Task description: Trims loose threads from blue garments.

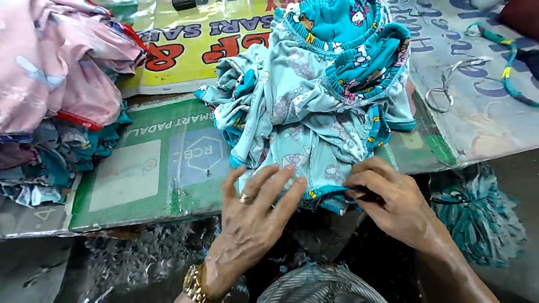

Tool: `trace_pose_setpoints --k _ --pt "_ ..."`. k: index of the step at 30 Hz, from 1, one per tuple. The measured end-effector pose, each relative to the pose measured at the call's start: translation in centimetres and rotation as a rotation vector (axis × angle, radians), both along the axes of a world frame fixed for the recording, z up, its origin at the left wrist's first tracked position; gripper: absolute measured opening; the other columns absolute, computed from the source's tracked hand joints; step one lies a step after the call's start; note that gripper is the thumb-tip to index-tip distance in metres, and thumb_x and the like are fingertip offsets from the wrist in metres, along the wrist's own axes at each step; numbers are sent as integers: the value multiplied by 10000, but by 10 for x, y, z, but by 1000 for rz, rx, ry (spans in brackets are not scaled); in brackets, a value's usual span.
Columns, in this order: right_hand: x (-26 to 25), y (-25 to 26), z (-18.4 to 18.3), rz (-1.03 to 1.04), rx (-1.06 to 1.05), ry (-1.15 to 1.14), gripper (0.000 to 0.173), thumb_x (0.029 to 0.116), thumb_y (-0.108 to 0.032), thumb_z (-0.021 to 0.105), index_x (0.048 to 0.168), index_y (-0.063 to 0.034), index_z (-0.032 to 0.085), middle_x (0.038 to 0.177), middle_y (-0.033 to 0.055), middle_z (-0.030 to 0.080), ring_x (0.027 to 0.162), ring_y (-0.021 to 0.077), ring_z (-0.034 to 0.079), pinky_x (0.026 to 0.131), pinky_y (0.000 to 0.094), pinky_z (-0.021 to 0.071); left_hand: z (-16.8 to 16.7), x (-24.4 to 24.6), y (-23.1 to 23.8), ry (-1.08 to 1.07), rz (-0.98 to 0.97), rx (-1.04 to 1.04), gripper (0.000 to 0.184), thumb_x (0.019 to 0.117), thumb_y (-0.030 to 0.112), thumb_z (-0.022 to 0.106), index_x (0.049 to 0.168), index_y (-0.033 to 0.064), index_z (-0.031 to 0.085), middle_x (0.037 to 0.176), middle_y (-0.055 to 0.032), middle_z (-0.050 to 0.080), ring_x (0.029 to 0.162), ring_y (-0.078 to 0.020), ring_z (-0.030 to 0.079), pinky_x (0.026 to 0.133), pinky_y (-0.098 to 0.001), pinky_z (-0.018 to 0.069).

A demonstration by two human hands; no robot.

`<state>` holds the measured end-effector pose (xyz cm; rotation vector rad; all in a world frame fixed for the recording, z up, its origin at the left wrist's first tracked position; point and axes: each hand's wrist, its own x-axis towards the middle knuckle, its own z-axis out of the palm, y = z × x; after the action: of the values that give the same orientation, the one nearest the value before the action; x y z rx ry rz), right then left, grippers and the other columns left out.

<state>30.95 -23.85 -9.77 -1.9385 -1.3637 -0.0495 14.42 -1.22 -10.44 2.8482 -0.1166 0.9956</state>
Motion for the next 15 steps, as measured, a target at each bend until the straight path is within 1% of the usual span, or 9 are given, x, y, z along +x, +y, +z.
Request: trace_pose_setpoints --k 2,4,6,7,8,9,11,13,15 --pt "6 2 2 86 52 153 180 1028 -214 606 1044 -75 719 1024 31 702 894 17 652 758 159 542 -1 11 -4 -11 -83 -57 233 1028 214 607 1257 185 641 1256 -22 695 1239 -167 597 1120 -506 316" --pt "12 5 7 166 124 350 167 1029 -172 600 1035 -36 697 976 3 688 869 -27 632 757 111 532 6 23 -4 8 -166 -248 152 1054 209 570 1122 151 693 1161 -23 728 1164 -131 646 1118 -441 379" --pt "18 9 15 183 190 504 127 1024 -184 601 1022 -85 681 927 -63 665 791 -64 599 688 88 507 21 32 2 141 -315 -654 179 1048 234 574 1035 113 706 1244 -19 694 1217 -93 612 1078 -298 456" --pt "21 11 19 190 219 551 108 1026 -209 607 1024 -127 678 911 -96 657 764 -74 590 663 81 499 28 37 6 199 -410 -921 153 1021 220 607 998 98 697 1250 -17 693 1184 -86 639 998 -258 538" --pt "24 15 21 197 252 585 91 1023 -217 615 1024 -152 678 890 -110 651 734 -74 581 635 80 491 33 43 9 238 -492 -1185 109 988 204 646 968 103 682 1204 -25 717 1127 -107 675 928 -276 579" --pt "25 19 24 204 278 601 80 1019 -214 623 1020 -159 681 875 -110 650 715 -69 578 614 81 487 38 47 10 262 -539 -1398 65 952 185 685 946 121 678 1118 -41 742 1055 -123 703 877 -288 591" --pt "27 27 29 173 297 548 54 1005 -172 628 1003 -144 673 862 -95 648 703 -59 579 604 86 488 45 56 10 274 -523 -1630 54 898 138 732 919 160 688 942 -35 741 901 -91 712 792 -243 589" --pt "27 33 36 48 302 356 73 974 -134 649 1023 -98 690 918 -66 650 740 -42 595 638 100 516 52 62 8 266 -462 -1691 92 891 86 717 922 168 689 864 -17 728 818 -57 697 753 -208 576" --pt "24 36 42 -70 323 139 185 991 -205 665 1104 -64 703 1030 -22 614 779 -32 563 649 104 491 57 66 5 245 -407 -1695 114 900 49 684 939 156 678 827 -11 712 771 -44 683 731 -196 570"
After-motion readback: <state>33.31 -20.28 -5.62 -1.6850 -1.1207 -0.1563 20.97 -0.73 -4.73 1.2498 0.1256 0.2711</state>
